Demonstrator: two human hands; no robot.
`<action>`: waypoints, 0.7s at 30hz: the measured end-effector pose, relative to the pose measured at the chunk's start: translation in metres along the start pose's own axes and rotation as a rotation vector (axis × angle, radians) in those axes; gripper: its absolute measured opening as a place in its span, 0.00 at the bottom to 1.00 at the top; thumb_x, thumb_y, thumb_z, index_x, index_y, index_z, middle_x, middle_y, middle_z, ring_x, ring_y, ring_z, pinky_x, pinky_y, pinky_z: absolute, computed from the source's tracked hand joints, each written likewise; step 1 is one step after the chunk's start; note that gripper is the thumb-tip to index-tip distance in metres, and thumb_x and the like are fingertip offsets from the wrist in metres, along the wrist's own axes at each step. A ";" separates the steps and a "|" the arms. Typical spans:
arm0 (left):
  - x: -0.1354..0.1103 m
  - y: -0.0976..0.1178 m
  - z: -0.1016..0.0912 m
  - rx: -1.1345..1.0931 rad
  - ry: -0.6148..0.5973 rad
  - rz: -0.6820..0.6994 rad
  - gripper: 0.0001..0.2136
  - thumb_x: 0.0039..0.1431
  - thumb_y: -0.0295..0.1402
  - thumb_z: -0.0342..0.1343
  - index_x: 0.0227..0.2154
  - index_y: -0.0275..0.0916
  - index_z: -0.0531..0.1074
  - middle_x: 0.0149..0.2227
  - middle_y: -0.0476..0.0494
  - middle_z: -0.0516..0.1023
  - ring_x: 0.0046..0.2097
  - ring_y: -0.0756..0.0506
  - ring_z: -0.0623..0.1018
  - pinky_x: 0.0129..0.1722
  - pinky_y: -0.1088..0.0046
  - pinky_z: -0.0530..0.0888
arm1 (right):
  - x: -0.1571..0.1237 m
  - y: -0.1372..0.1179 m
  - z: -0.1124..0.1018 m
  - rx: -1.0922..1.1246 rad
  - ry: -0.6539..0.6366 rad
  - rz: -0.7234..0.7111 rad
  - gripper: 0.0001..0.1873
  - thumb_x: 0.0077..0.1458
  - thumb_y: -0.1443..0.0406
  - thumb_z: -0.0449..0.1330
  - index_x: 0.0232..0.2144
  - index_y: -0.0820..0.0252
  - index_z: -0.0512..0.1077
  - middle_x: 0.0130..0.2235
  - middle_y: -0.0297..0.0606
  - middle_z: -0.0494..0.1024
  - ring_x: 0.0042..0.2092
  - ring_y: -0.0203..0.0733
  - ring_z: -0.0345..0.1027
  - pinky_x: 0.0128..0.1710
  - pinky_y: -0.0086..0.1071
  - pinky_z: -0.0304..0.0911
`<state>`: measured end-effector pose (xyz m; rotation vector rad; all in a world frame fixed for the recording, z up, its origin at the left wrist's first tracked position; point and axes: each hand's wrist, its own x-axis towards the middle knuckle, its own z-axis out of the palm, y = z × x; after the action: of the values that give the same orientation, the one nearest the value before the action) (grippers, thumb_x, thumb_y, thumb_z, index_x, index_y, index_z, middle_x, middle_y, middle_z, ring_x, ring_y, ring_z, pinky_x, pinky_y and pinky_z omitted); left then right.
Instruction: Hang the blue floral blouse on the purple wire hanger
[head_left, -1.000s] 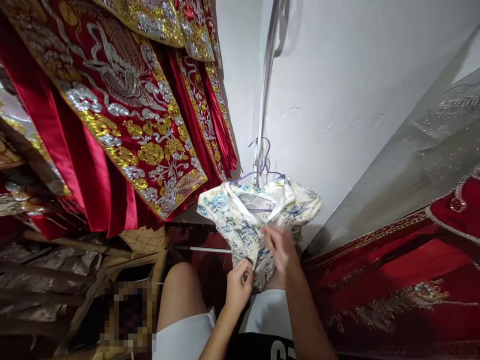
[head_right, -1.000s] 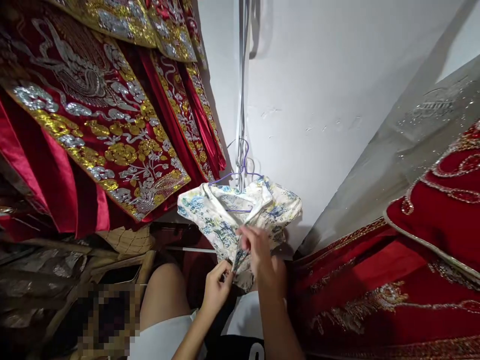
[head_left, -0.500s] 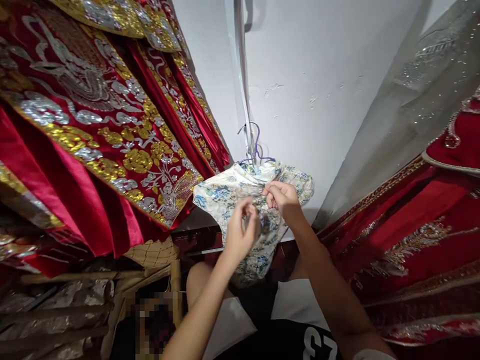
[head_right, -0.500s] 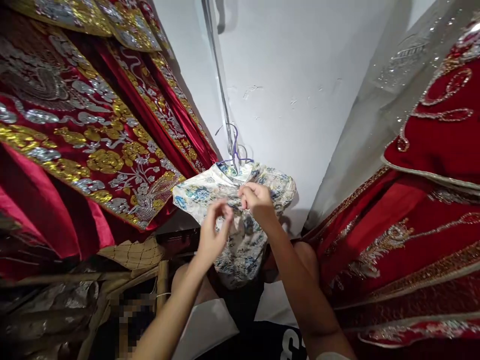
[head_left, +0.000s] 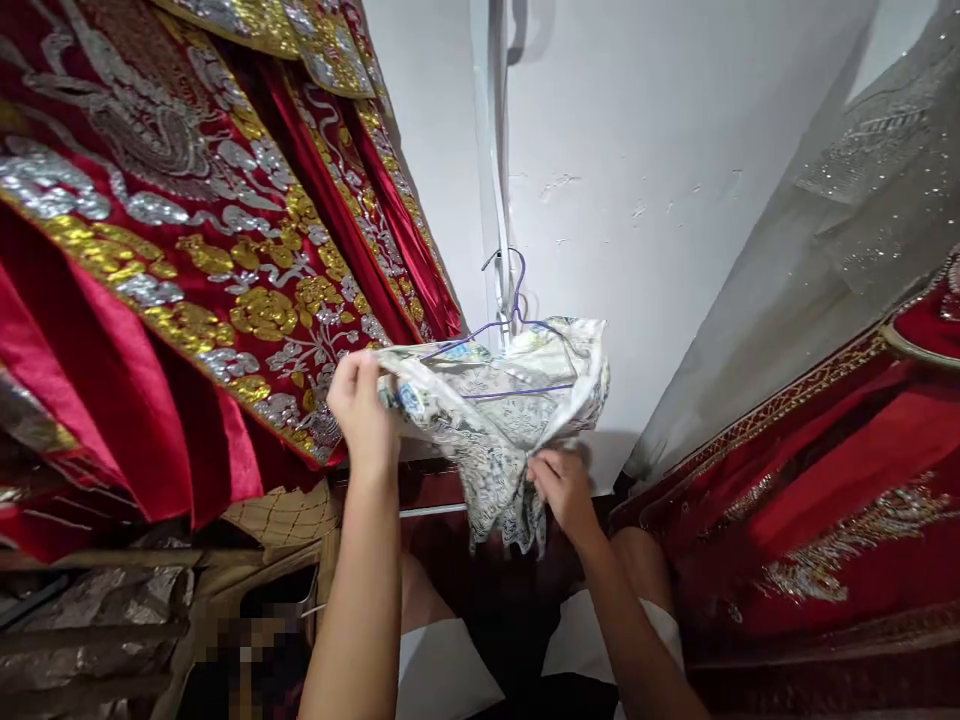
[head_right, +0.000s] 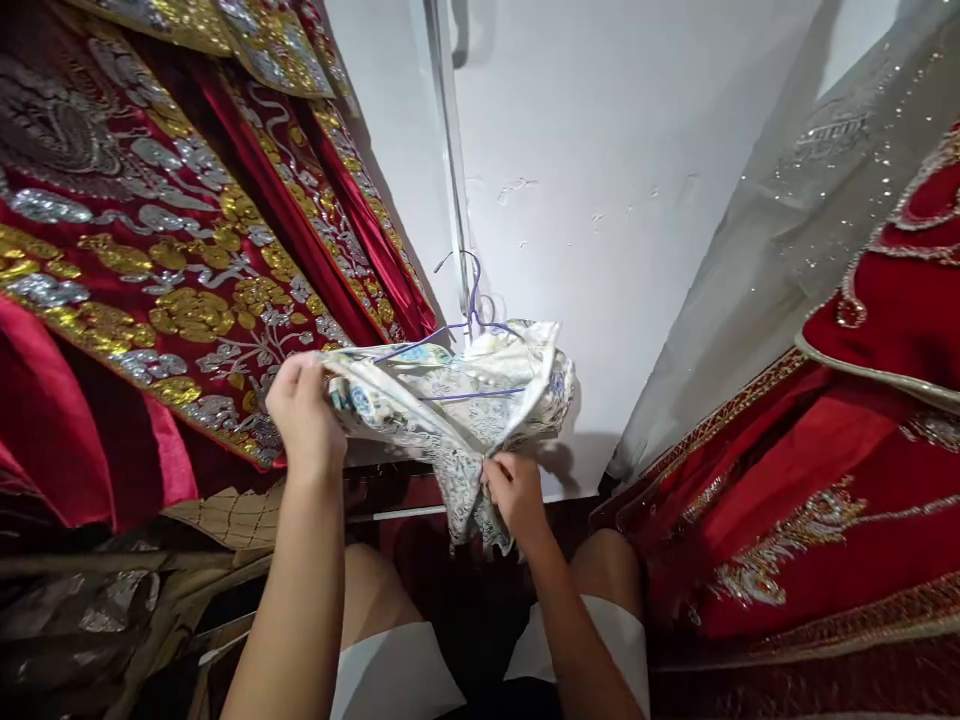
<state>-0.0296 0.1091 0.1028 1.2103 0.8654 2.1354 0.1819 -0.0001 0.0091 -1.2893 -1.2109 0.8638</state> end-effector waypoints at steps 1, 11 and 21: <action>0.003 -0.009 -0.016 -0.148 0.066 -0.197 0.06 0.66 0.28 0.55 0.32 0.35 0.71 0.27 0.50 0.74 0.31 0.51 0.75 0.40 0.77 0.74 | -0.011 0.008 0.001 0.041 -0.002 0.012 0.18 0.55 0.58 0.57 0.16 0.57 0.68 0.12 0.29 0.61 0.18 0.35 0.54 0.22 0.31 0.49; -0.128 -0.059 -0.045 -0.616 0.315 -0.904 0.15 0.67 0.22 0.43 0.48 0.34 0.74 0.37 0.39 0.83 0.40 0.48 0.83 0.46 0.70 0.81 | -0.055 0.028 0.010 0.309 0.044 0.135 0.17 0.50 0.55 0.58 0.16 0.56 0.66 0.14 0.29 0.59 0.18 0.34 0.51 0.22 0.32 0.49; -0.165 -0.042 -0.024 -0.364 0.000 -0.747 0.12 0.60 0.40 0.57 0.24 0.40 0.72 0.25 0.46 0.76 0.33 0.45 0.79 0.38 0.71 0.78 | -0.060 0.060 -0.020 0.021 -0.395 0.250 0.17 0.54 0.60 0.58 0.16 0.57 0.70 0.12 0.30 0.64 0.17 0.34 0.52 0.22 0.30 0.48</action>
<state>0.0304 0.0134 -0.0268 0.5695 0.7296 1.5786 0.1977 -0.0541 -0.0571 -1.3081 -1.3553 1.3578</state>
